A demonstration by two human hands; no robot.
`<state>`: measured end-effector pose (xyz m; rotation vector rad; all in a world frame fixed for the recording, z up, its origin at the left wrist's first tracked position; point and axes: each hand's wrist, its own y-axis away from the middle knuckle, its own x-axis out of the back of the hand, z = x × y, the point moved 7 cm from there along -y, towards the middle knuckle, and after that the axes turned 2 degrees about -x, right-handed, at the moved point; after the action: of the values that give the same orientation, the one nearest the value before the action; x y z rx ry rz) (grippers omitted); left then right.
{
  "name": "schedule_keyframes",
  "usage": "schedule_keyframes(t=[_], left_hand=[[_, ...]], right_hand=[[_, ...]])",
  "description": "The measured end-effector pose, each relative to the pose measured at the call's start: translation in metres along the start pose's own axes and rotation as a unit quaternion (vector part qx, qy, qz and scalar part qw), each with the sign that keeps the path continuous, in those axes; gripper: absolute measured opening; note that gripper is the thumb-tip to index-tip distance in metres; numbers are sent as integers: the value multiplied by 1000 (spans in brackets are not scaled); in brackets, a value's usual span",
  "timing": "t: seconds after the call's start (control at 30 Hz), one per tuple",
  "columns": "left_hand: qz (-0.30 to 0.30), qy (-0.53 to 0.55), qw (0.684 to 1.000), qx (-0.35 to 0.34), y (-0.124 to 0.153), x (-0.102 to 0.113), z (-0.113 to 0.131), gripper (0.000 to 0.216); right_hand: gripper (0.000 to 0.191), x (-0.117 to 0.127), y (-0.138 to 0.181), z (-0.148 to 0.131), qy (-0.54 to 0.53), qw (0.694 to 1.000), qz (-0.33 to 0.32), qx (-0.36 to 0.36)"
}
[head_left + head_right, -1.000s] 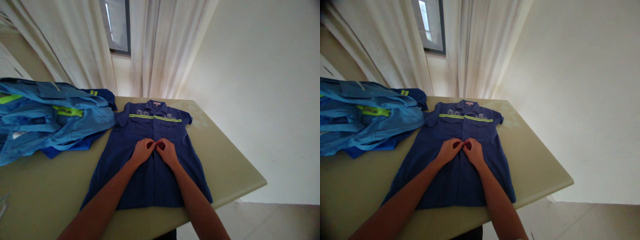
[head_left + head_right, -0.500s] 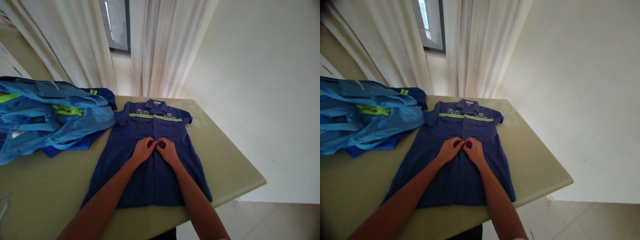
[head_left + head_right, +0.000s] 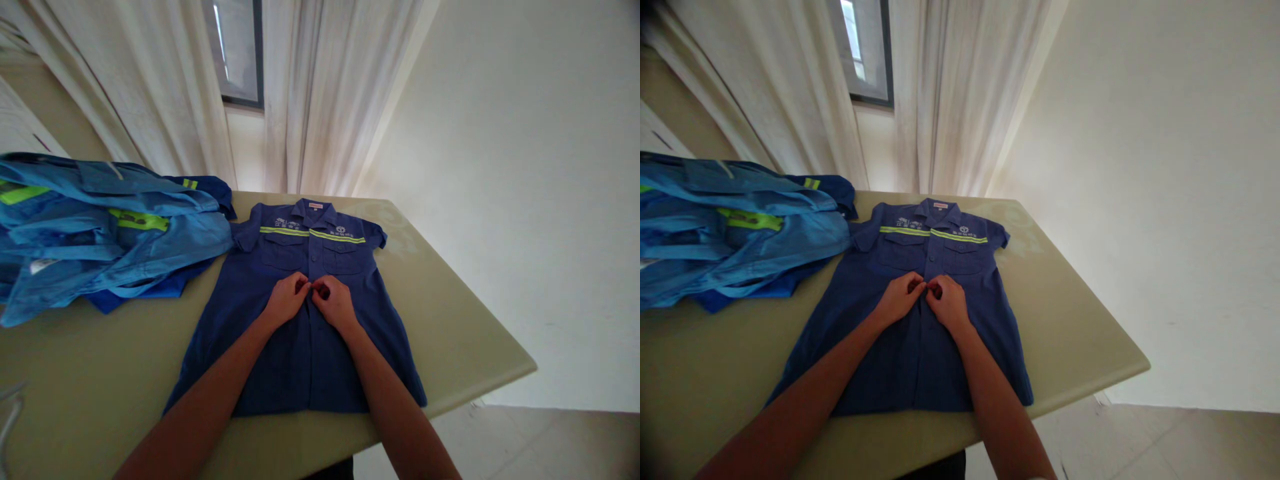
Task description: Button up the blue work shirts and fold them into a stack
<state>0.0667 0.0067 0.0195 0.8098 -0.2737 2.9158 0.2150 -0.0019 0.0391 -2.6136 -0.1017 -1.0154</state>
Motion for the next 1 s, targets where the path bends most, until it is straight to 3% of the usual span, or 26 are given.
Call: schedule_keyframes(t=[0.1,0.3,0.4,0.57,0.77,1.0], left_hand=[[21,14,1000,18,0,1,-3,7],[49,65,996,27,3,5,1,26],[37,73,997,3,3,6,8,11],[-10,96,995,-23,2,2,11,15],[-8,86,996,-34,2,1,8,19],[5,25,999,-46,3,0,10,17]], right_hand=[[8,2,1,-4,28,999,11,10],[8,8,1,-6,-24,999,30,12],[10,11,1,-5,-51,998,37,7],[13,11,0,3,-89,995,33,-22],[12,0,-4,24,-156,983,-23,-92],[14,3,-5,22,-140,987,-22,-69]])
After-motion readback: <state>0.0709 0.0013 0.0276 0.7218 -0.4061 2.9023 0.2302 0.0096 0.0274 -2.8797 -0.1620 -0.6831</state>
